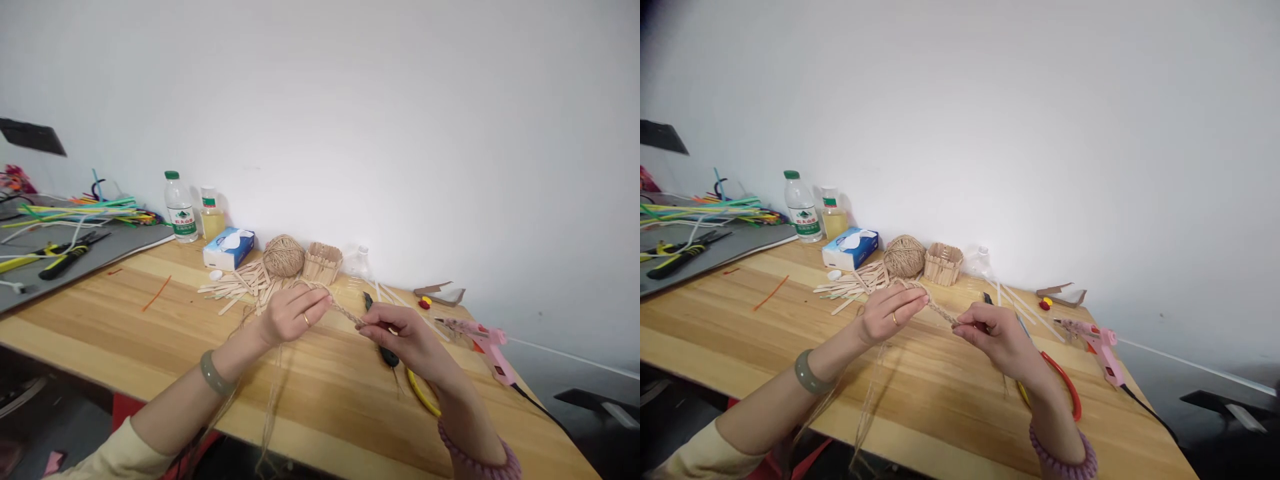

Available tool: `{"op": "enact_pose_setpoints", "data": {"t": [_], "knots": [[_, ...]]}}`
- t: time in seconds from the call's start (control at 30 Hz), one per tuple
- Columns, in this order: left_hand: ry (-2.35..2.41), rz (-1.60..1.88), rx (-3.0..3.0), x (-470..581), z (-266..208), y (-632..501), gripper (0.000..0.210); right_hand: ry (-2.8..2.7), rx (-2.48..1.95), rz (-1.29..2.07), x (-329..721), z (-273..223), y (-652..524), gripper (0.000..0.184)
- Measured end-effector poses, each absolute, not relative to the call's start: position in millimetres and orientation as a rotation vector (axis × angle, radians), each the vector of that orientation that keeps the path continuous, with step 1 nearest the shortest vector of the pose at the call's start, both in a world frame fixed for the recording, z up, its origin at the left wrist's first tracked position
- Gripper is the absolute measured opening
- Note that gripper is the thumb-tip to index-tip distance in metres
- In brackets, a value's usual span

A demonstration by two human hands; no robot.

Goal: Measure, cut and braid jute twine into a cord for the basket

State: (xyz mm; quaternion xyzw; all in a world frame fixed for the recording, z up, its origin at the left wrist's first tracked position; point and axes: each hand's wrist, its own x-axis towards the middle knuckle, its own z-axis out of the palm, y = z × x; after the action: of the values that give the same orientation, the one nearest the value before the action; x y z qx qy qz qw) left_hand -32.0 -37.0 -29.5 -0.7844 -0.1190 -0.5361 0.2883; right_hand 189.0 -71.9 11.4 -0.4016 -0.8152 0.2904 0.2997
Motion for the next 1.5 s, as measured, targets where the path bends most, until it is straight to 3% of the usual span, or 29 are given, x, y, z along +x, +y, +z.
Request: {"op": "enact_pose_setpoints", "data": {"t": [0.17,0.3,0.37,0.5,0.77,1.0,1.23,1.5], "knots": [[-0.53,-1.661,-2.255,-17,-38,-36,0.012,-1.93,-1.074,1.052,191,6,-66,0.026],[-1.345,-2.068,-2.824,-2,-39,-37,0.011,-1.421,-0.89,1.376,187,-12,-52,0.038],[-1.681,-2.291,-3.02,1,-35,-37,0.014,-1.294,-0.876,1.406,181,-18,-48,0.029],[-1.795,-2.593,-3.104,-2,-26,-37,0.018,-1.419,-0.929,1.407,166,-20,-52,0.018],[-1.823,-2.407,-3.368,-1,-29,-37,0.018,-1.335,-1.006,1.224,162,-21,-52,0.03],[-1.682,-2.349,-3.485,-6,-30,-33,0.019,-1.234,-0.979,1.2,159,-25,-49,0.029],[-1.727,-2.598,-3.248,-4,-32,-33,0.019,-1.463,-0.996,1.471,155,-22,-56,0.032],[-1.804,-2.457,-3.225,-2,-33,-30,0.02,-1.677,-1.11,1.293,153,-16,-59,0.028]]}}
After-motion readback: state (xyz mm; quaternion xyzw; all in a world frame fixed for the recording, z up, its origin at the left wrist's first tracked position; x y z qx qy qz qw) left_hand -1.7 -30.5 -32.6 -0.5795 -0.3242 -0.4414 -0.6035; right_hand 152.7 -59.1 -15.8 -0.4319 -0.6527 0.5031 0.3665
